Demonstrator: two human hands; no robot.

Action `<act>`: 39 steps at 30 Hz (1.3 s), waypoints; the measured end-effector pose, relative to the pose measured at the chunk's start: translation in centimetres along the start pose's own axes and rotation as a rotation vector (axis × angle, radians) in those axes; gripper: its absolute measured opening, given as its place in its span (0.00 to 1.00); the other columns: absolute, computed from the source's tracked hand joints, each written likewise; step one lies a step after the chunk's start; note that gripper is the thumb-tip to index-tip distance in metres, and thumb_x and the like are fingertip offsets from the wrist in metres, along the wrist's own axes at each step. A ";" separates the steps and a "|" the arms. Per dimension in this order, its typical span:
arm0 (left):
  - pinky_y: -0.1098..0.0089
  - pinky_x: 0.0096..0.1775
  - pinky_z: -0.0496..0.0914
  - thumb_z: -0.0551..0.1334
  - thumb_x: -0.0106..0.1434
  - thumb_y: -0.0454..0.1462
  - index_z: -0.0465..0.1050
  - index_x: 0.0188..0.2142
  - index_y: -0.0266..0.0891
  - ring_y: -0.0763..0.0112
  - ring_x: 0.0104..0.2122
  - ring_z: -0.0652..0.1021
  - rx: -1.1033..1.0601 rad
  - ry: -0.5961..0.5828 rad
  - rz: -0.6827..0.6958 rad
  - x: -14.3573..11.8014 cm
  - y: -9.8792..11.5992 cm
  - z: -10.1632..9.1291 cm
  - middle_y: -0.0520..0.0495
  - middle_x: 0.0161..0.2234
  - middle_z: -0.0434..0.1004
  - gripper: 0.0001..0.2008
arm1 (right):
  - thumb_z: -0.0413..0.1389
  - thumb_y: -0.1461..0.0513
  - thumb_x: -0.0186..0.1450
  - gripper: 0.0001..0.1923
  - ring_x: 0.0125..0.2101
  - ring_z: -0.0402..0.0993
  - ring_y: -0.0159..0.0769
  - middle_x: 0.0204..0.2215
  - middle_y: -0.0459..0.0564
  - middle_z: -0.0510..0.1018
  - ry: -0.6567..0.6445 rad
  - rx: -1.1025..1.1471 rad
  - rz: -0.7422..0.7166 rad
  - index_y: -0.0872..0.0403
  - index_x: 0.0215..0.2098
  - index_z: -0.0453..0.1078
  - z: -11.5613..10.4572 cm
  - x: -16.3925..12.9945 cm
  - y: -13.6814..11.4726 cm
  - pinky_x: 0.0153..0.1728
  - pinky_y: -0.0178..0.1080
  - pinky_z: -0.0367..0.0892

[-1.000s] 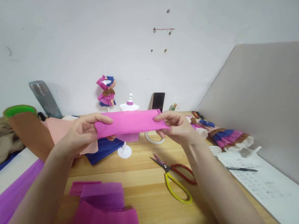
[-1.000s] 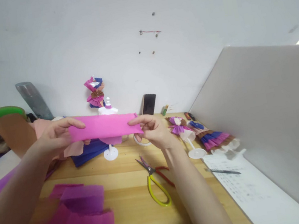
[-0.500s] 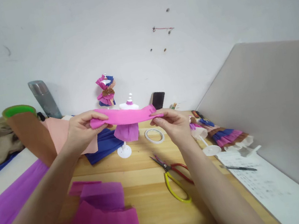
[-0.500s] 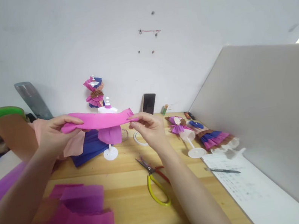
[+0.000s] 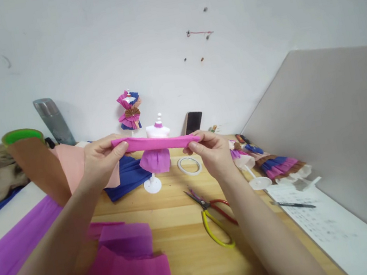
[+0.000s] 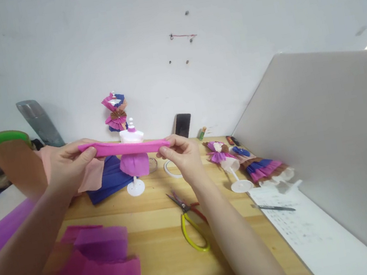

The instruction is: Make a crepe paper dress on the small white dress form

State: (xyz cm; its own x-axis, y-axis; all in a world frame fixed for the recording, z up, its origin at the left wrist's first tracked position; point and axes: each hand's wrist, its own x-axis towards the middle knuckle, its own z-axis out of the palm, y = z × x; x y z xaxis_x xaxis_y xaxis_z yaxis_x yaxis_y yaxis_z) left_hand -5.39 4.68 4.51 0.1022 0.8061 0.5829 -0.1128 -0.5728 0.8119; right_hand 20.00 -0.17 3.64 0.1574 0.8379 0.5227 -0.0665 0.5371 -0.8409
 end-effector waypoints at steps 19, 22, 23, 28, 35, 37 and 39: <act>0.72 0.35 0.72 0.70 0.56 0.43 0.79 0.30 0.41 0.70 0.29 0.76 -0.169 -0.017 -0.170 0.6 -1.9 1.1 0.52 0.25 0.78 0.08 | 0.64 0.58 0.56 0.07 0.34 0.73 0.36 0.36 0.49 0.80 0.063 -0.196 -0.021 0.52 0.25 0.74 -0.2 0.5 1.3 0.34 0.38 0.69; 0.71 0.36 0.73 0.71 0.55 0.44 0.79 0.31 0.40 0.69 0.30 0.77 -0.204 -0.030 -0.195 0.7 -2.0 1.3 0.52 0.25 0.78 0.10 | 0.64 0.58 0.54 0.07 0.25 0.70 0.32 0.23 0.44 0.77 0.092 -0.183 0.018 0.52 0.25 0.73 -0.2 0.7 1.3 0.29 0.36 0.66; 0.70 0.37 0.73 0.71 0.55 0.44 0.79 0.31 0.40 0.68 0.30 0.78 -0.211 -0.029 -0.202 0.7 -2.1 1.3 0.52 0.26 0.78 0.10 | 0.64 0.58 0.54 0.08 0.23 0.68 0.31 0.20 0.43 0.75 0.104 -0.181 0.022 0.52 0.24 0.72 -0.1 0.7 1.2 0.26 0.35 0.65; 0.70 0.39 0.73 0.70 0.57 0.44 0.78 0.34 0.39 0.68 0.33 0.78 -0.246 -0.067 -0.231 1.2 -3.3 1.3 0.50 0.29 0.80 0.11 | 0.64 0.58 0.53 0.11 0.11 0.52 0.21 0.14 0.39 0.70 0.128 -0.119 0.083 0.53 0.23 0.68 0.6 1.3 1.1 0.12 0.29 0.45; 0.73 0.33 0.71 0.73 0.52 0.46 0.77 0.33 0.36 0.73 0.27 0.76 -0.386 -0.125 -0.277 2.5 -4.3 1.6 0.49 0.27 0.78 0.17 | 0.68 0.56 0.48 0.16 0.15 0.69 0.28 0.14 0.42 0.74 0.051 0.103 0.225 0.54 0.25 0.68 0.9 2.4 2.5 0.14 0.29 0.59; 0.75 0.30 0.69 0.74 0.51 0.48 0.77 0.31 0.36 0.75 0.24 0.73 -0.387 -0.133 -0.276 2.8 -4.3 1.7 0.51 0.25 0.77 0.18 | 0.69 0.56 0.48 0.15 0.17 0.71 0.28 0.16 0.42 0.75 0.043 0.122 0.224 0.54 0.25 0.69 0.8 2.8 2.7 0.17 0.29 0.63; 0.75 0.30 0.69 0.73 0.51 0.48 0.77 0.31 0.36 0.75 0.24 0.73 -0.391 -0.150 -0.259 3.1 -4.4 1.9 0.51 0.24 0.75 0.18 | 0.69 0.57 0.48 0.14 0.18 0.71 0.27 0.17 0.42 0.75 0.029 0.144 0.221 0.54 0.27 0.71 0.7 3.0 2.7 0.18 0.29 0.64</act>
State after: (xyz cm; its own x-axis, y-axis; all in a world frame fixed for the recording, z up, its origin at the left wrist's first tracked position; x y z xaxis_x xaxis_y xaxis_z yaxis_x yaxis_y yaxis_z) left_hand -2.74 9.41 2.81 0.3138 0.8677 0.3854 -0.4246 -0.2348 0.8744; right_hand 19.62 3.90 3.05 0.1516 0.9344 0.3222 -0.2413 0.3511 -0.9047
